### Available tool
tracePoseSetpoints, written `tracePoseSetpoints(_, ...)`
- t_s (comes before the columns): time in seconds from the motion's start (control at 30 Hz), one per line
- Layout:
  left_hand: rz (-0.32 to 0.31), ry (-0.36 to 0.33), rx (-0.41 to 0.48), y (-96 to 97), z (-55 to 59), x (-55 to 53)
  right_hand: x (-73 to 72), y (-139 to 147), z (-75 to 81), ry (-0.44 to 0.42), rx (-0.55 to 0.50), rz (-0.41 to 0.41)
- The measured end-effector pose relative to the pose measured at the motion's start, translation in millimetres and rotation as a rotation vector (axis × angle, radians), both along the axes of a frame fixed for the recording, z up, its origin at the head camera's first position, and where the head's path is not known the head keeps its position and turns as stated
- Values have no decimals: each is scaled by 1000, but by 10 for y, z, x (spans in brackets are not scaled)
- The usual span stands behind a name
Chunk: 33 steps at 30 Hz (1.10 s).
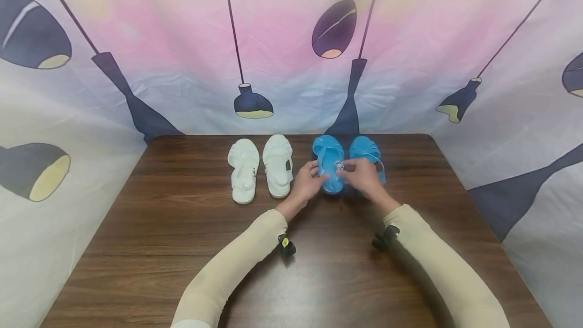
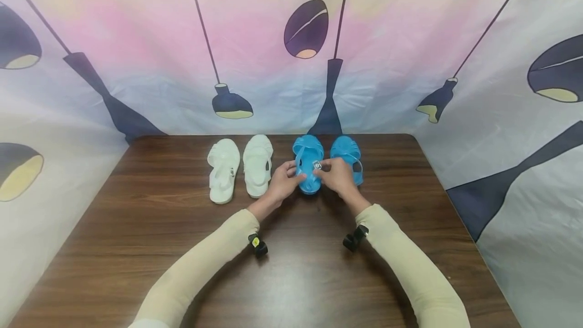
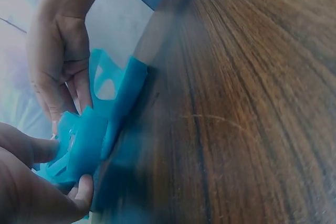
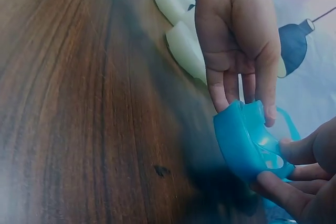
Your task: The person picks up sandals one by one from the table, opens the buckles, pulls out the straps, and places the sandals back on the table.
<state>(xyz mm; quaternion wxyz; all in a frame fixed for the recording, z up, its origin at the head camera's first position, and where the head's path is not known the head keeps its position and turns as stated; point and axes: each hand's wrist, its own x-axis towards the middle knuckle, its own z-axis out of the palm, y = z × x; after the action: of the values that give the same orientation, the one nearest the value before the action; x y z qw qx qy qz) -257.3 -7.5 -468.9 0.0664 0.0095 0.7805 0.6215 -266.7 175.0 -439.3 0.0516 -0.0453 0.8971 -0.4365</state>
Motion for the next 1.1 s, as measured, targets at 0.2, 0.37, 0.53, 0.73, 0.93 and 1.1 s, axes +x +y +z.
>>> tracePoseSetpoints(0.2, -3, 1, -10, 24, -33, -33, -37, -14, 19, -35, 44, 3)
tracePoseSetpoints(0.37, -5, -13, 3, 41, -43, -51, -62, -19, 7, -48, 105, 26)
tracePoseSetpoints(0.53, -18, -9, -1, 45, -77, -70, -81, -20, -18, -48, 169, 49)
tracePoseSetpoints(0.73, -38, -27, -6, 33, -107, -97, -70, -21, -15, -59, 182, 61)
tracePoseSetpoints(0.93, -65, -40, -23, 7, -56, -68, -31, 11, -9, -58, 138, 51)
tracePoseSetpoints(1.1, -109, -23, -74, -71, 67, 87, 42, 86, -21, -14, 122, 12)
